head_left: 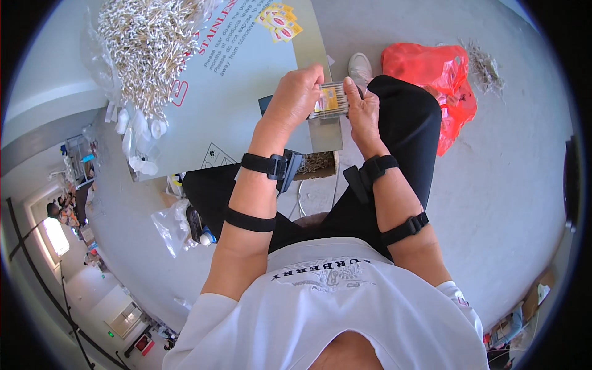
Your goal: Packaging and organizing cotton swabs into small plastic bags.
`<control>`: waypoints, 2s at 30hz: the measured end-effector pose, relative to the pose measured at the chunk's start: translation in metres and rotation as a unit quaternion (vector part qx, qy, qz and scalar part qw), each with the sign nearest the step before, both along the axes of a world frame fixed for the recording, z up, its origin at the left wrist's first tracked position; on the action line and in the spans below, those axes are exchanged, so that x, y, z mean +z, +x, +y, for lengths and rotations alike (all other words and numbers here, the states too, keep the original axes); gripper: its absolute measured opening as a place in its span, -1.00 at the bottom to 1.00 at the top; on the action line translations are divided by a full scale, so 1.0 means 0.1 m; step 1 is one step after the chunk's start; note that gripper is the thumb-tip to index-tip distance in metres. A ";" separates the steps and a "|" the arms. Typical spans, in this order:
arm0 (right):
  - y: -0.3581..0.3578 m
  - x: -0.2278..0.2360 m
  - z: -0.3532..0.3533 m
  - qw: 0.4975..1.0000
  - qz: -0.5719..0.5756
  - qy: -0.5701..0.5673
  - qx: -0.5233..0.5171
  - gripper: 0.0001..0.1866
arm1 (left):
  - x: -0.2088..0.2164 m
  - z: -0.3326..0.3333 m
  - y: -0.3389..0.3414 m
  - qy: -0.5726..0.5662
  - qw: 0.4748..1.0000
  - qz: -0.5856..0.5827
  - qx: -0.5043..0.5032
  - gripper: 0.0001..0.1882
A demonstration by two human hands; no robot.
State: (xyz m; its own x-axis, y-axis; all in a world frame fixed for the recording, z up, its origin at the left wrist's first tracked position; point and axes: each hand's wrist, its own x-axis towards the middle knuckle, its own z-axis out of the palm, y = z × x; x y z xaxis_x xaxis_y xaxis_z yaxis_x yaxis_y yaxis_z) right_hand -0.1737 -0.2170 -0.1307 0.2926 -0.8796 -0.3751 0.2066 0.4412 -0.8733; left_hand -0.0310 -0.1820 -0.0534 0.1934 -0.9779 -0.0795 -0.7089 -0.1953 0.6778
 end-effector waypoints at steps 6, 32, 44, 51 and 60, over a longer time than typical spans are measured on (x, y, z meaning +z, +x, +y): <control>0.03 0.10 0.02 0.999 -0.007 0.032 -0.009 -0.65 | -0.05 0.26 -0.07 -0.050 0.995 0.018 0.090 -0.67; -0.21 -0.08 -0.19 0.924 0.214 -0.270 -0.164 -0.73 | -0.37 0.78 -0.30 -0.063 0.972 -0.175 0.145 -0.21; 0.47 0.76 0.33 0.915 0.126 -0.235 0.302 -0.93 | -0.33 1.25 2.20 -0.086 0.871 -0.216 0.433 -0.46; 1.30 0.87 0.29 0.878 0.134 -0.249 0.387 -0.89 | -0.46 0.93 2.29 -0.003 0.870 -0.213 0.445 -0.54; 2.44 0.69 0.04 0.788 0.210 -0.450 0.363 -0.65 | -0.44 1.19 2.34 -0.237 0.879 -0.138 0.390 -0.47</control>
State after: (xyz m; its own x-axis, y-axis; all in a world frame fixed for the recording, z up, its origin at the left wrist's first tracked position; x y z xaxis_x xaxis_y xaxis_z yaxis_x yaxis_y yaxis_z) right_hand 0.0704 -0.2134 -0.0613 0.8581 -0.5023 0.1070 -0.2062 -0.5279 -0.8239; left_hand 0.2032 -0.0625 -0.0976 0.7673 -0.4507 0.4562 -0.6353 -0.4371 0.6366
